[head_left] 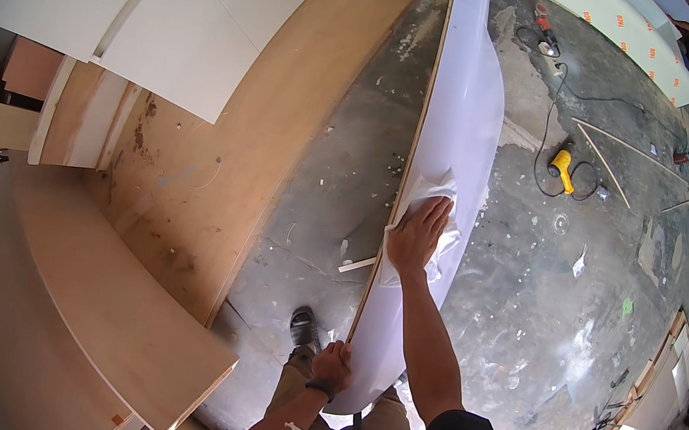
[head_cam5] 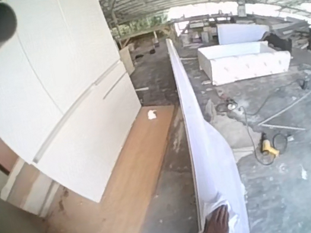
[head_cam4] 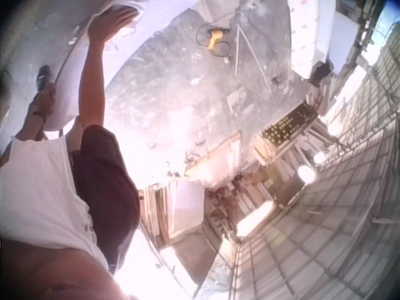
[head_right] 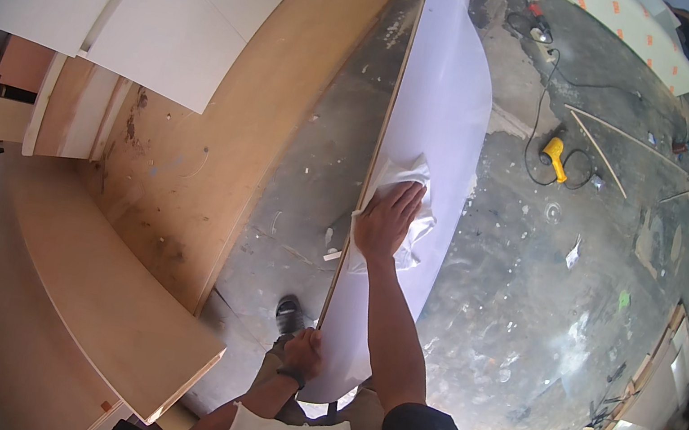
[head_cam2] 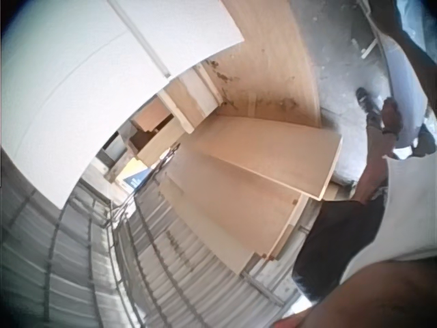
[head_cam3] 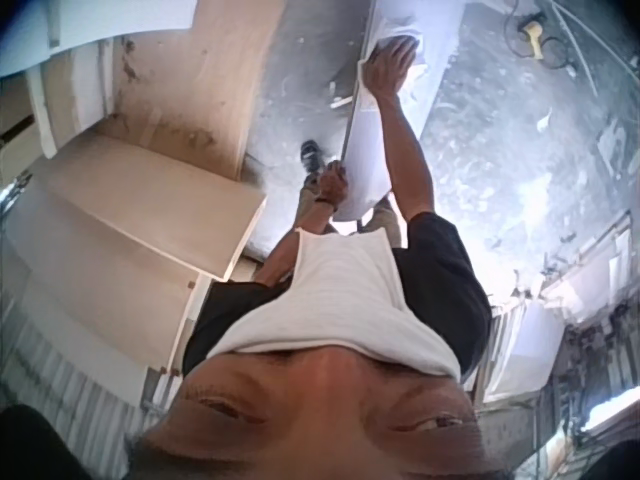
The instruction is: The person wipes a large white curved panel with a white cloth, smoothing the surface along the edges and across the face. The person moves around the panel to reach different sections, maintaining contact with the cloth throughout.
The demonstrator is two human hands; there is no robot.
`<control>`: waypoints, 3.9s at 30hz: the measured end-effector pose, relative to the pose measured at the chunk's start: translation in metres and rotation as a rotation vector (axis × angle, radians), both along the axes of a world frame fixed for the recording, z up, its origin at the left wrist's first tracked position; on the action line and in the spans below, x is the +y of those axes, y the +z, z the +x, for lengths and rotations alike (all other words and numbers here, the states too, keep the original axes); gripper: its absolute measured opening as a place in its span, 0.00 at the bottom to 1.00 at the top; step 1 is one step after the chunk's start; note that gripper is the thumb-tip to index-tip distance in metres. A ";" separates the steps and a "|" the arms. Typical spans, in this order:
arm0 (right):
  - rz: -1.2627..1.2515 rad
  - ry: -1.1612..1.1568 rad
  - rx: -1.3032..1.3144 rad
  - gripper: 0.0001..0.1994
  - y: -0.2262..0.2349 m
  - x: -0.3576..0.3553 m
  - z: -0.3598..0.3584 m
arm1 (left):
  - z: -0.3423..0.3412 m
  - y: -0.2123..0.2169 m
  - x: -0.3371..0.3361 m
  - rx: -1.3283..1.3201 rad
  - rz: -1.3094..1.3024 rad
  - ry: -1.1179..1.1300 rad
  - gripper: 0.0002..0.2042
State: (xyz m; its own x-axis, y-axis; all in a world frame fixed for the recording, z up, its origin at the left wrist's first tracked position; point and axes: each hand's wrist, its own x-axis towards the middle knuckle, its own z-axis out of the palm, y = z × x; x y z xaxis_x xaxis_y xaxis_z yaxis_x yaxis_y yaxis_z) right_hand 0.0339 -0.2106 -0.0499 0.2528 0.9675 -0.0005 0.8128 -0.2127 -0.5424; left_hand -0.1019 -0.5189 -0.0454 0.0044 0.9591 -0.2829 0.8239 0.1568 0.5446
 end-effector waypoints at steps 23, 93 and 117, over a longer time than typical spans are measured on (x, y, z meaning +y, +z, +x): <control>0.091 -0.054 0.004 0.32 -0.045 0.106 -0.020 | -0.071 -0.013 0.014 -0.130 -0.151 0.186 0.25; -0.156 -0.318 0.086 0.47 0.001 -0.202 -0.082 | -0.060 -0.015 0.024 -0.708 -0.029 0.032 0.29; -0.159 -0.256 0.088 0.49 -0.031 -0.081 -0.066 | -0.069 -0.018 0.019 -0.735 -0.083 0.075 0.28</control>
